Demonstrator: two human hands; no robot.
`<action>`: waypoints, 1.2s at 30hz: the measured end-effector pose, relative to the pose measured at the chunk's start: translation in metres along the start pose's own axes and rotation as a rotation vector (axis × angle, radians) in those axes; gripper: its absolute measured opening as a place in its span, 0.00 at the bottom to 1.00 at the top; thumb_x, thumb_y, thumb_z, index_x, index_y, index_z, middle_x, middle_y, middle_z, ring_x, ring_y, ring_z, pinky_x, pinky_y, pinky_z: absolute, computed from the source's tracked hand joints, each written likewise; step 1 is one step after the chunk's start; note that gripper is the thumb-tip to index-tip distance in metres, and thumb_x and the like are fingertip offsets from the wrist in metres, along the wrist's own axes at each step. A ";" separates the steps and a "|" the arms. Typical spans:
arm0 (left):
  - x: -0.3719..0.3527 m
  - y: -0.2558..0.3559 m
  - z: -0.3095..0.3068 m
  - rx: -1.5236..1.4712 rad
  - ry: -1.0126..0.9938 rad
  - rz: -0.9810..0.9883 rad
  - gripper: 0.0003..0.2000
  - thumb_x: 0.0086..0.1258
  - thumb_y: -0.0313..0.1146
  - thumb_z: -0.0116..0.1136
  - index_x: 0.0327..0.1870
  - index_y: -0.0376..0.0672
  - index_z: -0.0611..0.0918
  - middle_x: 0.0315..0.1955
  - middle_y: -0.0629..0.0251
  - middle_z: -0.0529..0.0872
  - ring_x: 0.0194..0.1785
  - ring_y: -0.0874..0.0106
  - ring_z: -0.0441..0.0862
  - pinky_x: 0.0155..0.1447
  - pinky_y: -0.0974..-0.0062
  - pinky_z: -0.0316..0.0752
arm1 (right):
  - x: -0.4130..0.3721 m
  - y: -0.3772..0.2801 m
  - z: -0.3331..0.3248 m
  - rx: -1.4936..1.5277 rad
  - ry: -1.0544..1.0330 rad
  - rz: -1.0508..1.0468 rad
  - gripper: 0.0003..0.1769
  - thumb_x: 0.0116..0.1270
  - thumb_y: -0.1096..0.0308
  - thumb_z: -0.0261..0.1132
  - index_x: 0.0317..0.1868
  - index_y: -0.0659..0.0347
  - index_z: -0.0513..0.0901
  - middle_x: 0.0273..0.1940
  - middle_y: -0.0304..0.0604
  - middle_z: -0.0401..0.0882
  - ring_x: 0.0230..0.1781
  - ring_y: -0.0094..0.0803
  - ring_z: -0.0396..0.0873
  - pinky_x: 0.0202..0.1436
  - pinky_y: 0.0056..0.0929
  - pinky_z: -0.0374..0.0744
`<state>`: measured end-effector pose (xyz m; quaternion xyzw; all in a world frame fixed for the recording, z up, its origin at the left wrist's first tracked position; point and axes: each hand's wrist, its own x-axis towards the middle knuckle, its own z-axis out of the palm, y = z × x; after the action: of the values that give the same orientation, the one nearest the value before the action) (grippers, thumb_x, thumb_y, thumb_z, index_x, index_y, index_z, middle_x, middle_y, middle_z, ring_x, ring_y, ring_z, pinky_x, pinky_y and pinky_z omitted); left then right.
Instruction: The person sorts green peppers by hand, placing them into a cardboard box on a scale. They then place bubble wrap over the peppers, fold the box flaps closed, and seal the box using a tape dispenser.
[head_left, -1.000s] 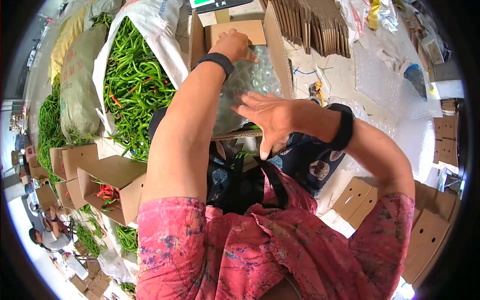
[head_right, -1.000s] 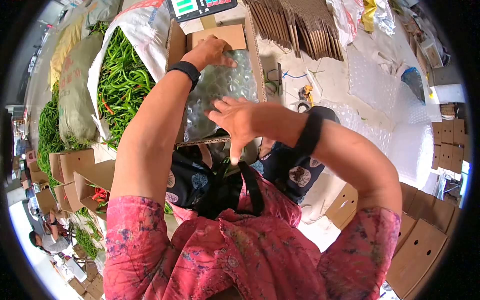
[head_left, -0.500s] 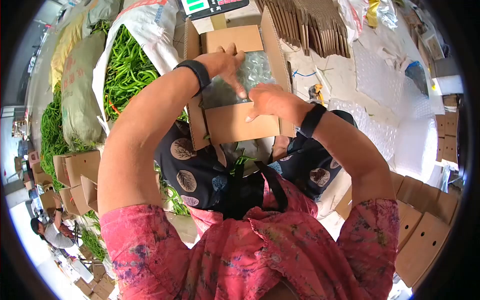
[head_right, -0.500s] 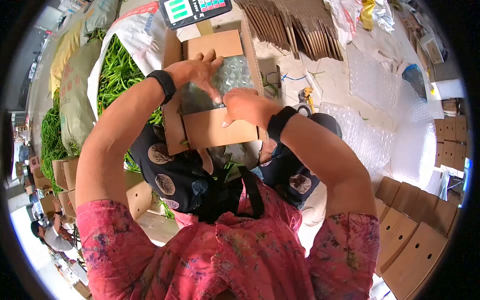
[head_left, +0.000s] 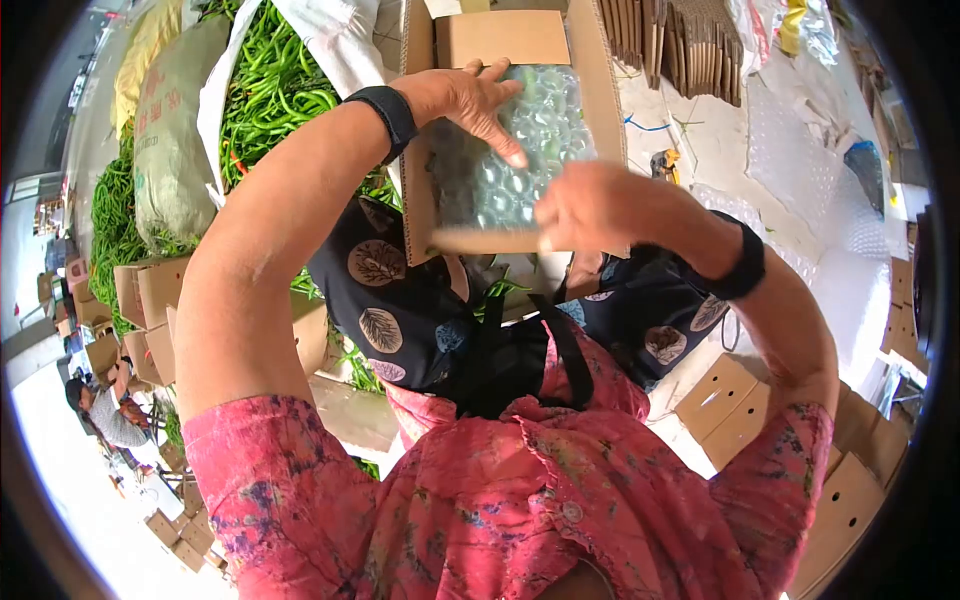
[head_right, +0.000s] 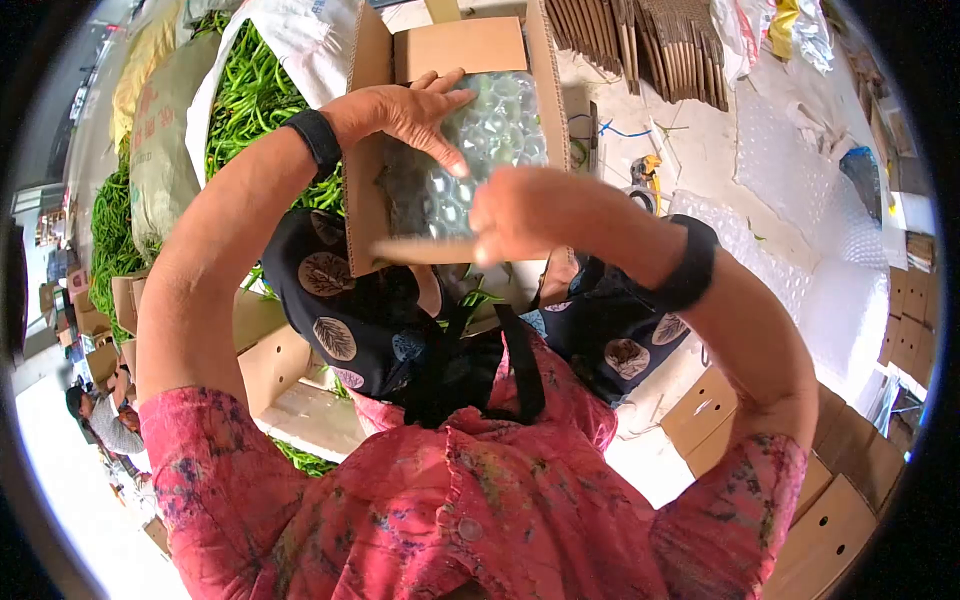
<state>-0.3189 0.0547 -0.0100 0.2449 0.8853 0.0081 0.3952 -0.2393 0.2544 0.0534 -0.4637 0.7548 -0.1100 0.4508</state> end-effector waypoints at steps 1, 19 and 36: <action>0.001 -0.001 0.001 -0.017 0.022 0.005 0.72 0.31 0.73 0.73 0.78 0.43 0.49 0.77 0.46 0.37 0.79 0.45 0.32 0.78 0.45 0.44 | -0.005 0.002 0.020 -0.039 0.131 -0.246 0.24 0.61 0.49 0.66 0.38 0.67 0.81 0.35 0.54 0.80 0.40 0.51 0.79 0.44 0.43 0.75; -0.015 -0.015 0.025 -0.142 0.317 0.214 0.51 0.47 0.44 0.77 0.75 0.46 0.61 0.74 0.50 0.57 0.79 0.49 0.44 0.79 0.55 0.53 | 0.106 0.006 0.047 -0.460 0.622 -0.578 0.09 0.57 0.69 0.65 0.39 0.61 0.83 0.34 0.47 0.80 0.40 0.41 0.81 0.42 0.39 0.78; -0.024 -0.016 0.004 -0.027 0.348 0.432 0.34 0.55 0.42 0.72 0.59 0.32 0.71 0.56 0.43 0.74 0.68 0.46 0.63 0.74 0.57 0.56 | 0.128 -0.006 0.041 -0.134 0.190 -0.366 0.09 0.58 0.70 0.64 0.40 0.60 0.85 0.37 0.49 0.81 0.43 0.49 0.81 0.43 0.46 0.79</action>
<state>-0.3094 0.0297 0.0006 0.4176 0.8670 0.1458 0.2296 -0.2243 0.1590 -0.0407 -0.6095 0.7028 -0.1825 0.3183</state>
